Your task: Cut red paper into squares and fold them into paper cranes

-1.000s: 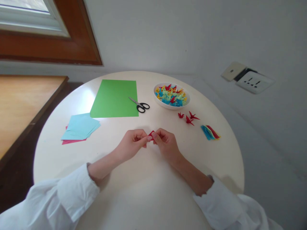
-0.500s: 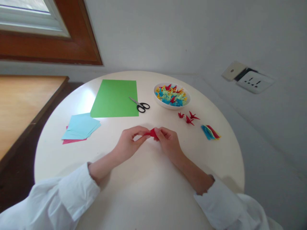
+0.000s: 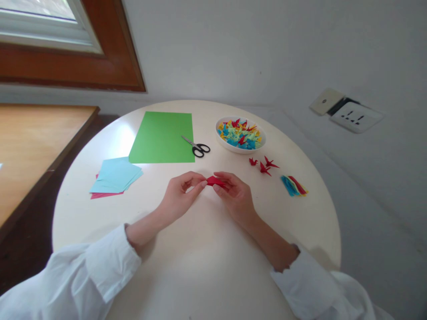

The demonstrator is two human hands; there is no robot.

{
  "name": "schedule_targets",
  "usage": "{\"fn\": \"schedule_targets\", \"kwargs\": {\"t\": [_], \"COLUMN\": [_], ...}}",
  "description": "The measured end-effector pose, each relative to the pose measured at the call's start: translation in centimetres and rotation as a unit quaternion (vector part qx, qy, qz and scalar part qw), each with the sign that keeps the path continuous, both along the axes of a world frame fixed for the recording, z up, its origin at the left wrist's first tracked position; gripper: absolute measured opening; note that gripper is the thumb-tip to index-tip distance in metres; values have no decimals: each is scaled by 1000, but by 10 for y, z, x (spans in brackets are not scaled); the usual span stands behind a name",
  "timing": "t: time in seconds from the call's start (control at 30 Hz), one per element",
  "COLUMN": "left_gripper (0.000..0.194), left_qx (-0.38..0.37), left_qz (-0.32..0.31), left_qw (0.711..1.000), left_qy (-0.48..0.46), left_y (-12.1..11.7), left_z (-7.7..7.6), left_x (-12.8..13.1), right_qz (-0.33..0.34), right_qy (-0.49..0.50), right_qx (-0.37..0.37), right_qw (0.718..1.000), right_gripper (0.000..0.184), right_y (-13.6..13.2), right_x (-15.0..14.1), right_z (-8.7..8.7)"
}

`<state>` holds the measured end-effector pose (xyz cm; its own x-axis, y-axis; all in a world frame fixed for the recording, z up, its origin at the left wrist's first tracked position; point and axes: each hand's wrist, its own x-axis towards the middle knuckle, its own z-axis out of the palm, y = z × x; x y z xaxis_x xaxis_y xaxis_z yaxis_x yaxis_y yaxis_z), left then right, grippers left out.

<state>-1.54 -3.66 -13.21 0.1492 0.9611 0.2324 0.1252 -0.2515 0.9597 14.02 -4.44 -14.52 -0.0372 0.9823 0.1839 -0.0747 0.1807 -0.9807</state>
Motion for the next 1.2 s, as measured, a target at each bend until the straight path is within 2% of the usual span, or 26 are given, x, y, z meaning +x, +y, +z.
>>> {"fn": "schedule_targets", "kwargs": {"t": [0.4, 0.7, 1.2], "left_gripper": [17, 13, 14], "left_qx": [8, 35, 46], "left_qz": [0, -40, -44], "left_qw": [1000, 998, 996], "left_qy": [13, 40, 66], "left_y": [0, -1, -3], "left_z": [-2, -5, -4], "left_x": [1, -1, -2], "right_qz": [8, 15, 17], "right_qy": [5, -5, -43], "right_qx": [26, 33, 43], "right_qw": [1000, 999, 998], "right_gripper": [15, 7, 17], "right_y": [1, 1, -1], "right_x": [0, 2, 0], "right_z": [-1, 0, 1]}}
